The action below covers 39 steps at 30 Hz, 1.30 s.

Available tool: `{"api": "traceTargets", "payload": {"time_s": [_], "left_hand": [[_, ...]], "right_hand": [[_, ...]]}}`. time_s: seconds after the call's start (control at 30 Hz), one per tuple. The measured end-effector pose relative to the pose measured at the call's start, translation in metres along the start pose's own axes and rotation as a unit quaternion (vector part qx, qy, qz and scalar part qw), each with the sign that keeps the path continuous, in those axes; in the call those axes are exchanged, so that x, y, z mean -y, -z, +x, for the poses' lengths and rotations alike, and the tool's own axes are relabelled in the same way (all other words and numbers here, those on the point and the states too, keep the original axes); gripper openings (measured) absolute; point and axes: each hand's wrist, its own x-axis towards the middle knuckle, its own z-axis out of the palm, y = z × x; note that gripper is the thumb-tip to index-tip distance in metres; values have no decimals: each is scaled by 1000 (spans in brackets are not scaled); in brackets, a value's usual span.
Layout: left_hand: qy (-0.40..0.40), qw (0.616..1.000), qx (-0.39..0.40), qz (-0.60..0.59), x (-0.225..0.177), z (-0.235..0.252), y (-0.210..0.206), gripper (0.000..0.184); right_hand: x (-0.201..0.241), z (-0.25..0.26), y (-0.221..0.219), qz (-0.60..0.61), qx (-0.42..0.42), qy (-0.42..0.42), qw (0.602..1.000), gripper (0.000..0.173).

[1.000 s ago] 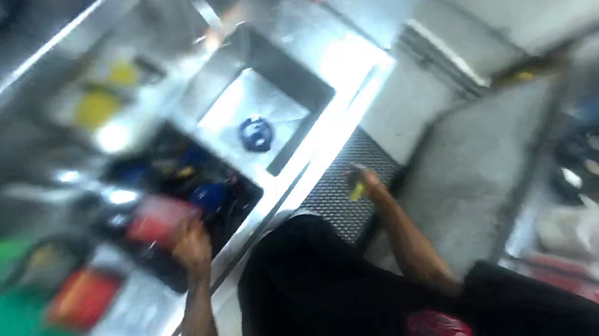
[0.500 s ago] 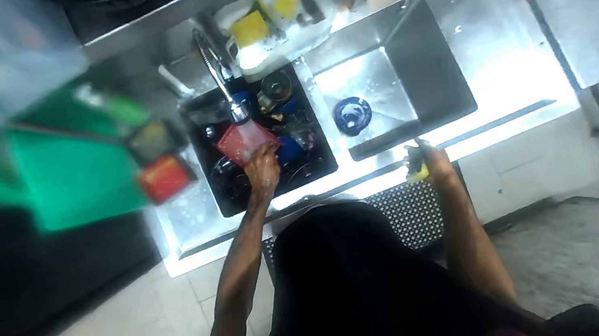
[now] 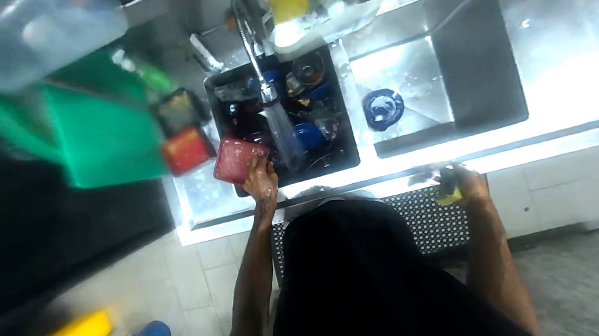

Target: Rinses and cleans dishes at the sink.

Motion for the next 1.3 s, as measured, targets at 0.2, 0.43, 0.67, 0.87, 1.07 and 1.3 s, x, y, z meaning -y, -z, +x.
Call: {"api": "traceTargets", "payload": {"time_s": [0.2,0.43,0.67,0.87,1.07,1.3], "left_hand": [[150,988,7,34,61,-3,4,34],[256,960,65,94,117,26,12,38],[198,969,-100,105,91,58,11,77],[-159,983,89,-36,-37,96,-17,34],[-288,942,171,19,-111,180,-70,37],[-250,904,236,254,-126,231,-109,28]], "right_hand": [[7,0,-5,-12,-19,-24,999,30],[34,2,-25,-41,15,-27,999,38],[34,9,-22,-51,11,-30,998,38],[20,13,-26,-63,26,-38,997,32],[23,21,-27,-53,34,-41,997,34],[27,30,-22,-50,-12,-36,998,35]]}}
